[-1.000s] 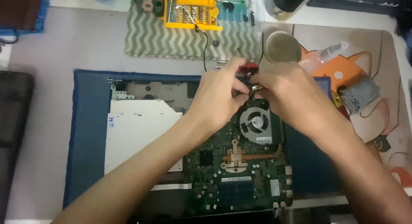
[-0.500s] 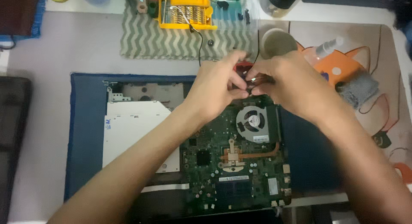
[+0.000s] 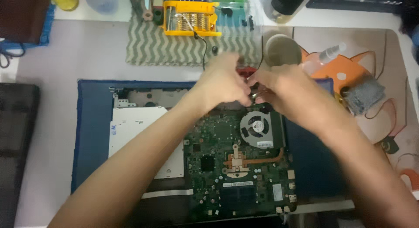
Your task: The person works on a disassembled laptop motherboard, using a soldering iron to work on a small black component near the cooling fan. They also use tweezers to manipulate the component and wires.
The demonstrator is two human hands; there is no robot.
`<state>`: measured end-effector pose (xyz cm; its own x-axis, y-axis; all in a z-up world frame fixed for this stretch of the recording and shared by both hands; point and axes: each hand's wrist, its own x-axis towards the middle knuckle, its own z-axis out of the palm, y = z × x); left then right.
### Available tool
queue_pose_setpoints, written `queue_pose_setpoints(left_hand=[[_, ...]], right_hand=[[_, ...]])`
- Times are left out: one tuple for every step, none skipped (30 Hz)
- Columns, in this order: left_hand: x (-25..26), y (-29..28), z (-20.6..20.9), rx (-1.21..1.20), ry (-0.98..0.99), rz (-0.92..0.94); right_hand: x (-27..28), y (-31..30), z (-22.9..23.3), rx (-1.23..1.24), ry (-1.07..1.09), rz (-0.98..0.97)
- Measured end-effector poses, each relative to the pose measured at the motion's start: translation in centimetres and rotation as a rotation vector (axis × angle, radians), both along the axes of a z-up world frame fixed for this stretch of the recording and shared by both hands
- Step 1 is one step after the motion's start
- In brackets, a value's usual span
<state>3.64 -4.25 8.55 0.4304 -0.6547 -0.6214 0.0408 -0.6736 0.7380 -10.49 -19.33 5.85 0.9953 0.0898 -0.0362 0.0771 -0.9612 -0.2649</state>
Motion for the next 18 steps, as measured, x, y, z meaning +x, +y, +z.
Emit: queue_pose_setpoints(left_hand=[[0.5, 0.2, -0.8, -0.002, -0.004, -0.006], [0.9, 0.4, -1.6, -0.042, -0.014, -0.049], [1.2, 0.6, -2.4, -0.083, -0.025, -0.092], [1.1, 0.7, -2.2, -0.083, -0.025, -0.097], [1.0, 0.8, -1.9, -0.092, 0.099, 0.007], [1.0, 1.0, -1.5, -0.101, 0.22, 0.115], [1.2, 1.1, -3.5, -0.102, 0.218, 0.114], [1.3, 1.1, -5.4, -0.171, 0.024, -0.001], [1.6, 1.1, -7.3, -0.239, -0.17, -0.116], [1.2, 1.6, -6.2, -0.241, -0.174, -0.118], [0.8, 2.1, -5.1, -0.257, -0.199, -0.138], [0.5, 2.5, -3.9, -0.275, -0.225, -0.159], [0.3, 2.5, -4.5, -0.278, -0.229, -0.162], [0.2, 2.6, -5.1, -0.321, -0.274, -0.164], [0.0, 2.6, -5.7, -0.364, -0.319, -0.166], [-0.4, 2.9, -5.1, -0.365, -0.324, -0.169], [-0.8, 3.1, -4.4, -0.37, -0.351, -0.161], [-1.2, 3.4, -3.7, -0.376, -0.381, -0.151]], right_hand=[[0.1, 0.2, 0.1, -0.002, -0.004, -0.006], [0.1, 0.3, 0.2, 0.021, -0.04, 0.013], [0.0, 0.6, 0.2, 0.043, -0.076, 0.033], [-0.1, 0.6, -0.1, 0.043, -0.076, 0.028], [-0.2, 0.7, -0.3, 0.046, -0.095, 0.038], [-0.2, 0.8, -0.5, 0.048, -0.116, 0.051], [-0.6, 0.7, -0.7, 0.048, -0.119, 0.05], [-0.9, 0.6, -0.9, 0.032, -0.119, 0.024], [-1.1, 0.5, -1.1, 0.017, -0.12, -0.002], [-1.3, 0.9, -0.7, 0.015, -0.124, -0.003], [-1.4, 1.2, -0.4, 0.078, -0.136, -0.047], [-1.6, 1.5, 0.0, 0.139, -0.149, -0.091], [-1.7, 1.7, -0.1, 0.136, -0.153, -0.093], [-1.8, 1.9, -0.1, 0.193, -0.133, -0.157], [-1.9, 2.1, -0.2, 0.25, -0.113, -0.221], [-2.2, 2.0, -0.4, 0.249, -0.119, -0.222], [-2.5, 1.9, -0.5, 0.216, -0.164, -0.181], [-2.7, 1.8, -0.6, 0.183, -0.211, -0.137]])
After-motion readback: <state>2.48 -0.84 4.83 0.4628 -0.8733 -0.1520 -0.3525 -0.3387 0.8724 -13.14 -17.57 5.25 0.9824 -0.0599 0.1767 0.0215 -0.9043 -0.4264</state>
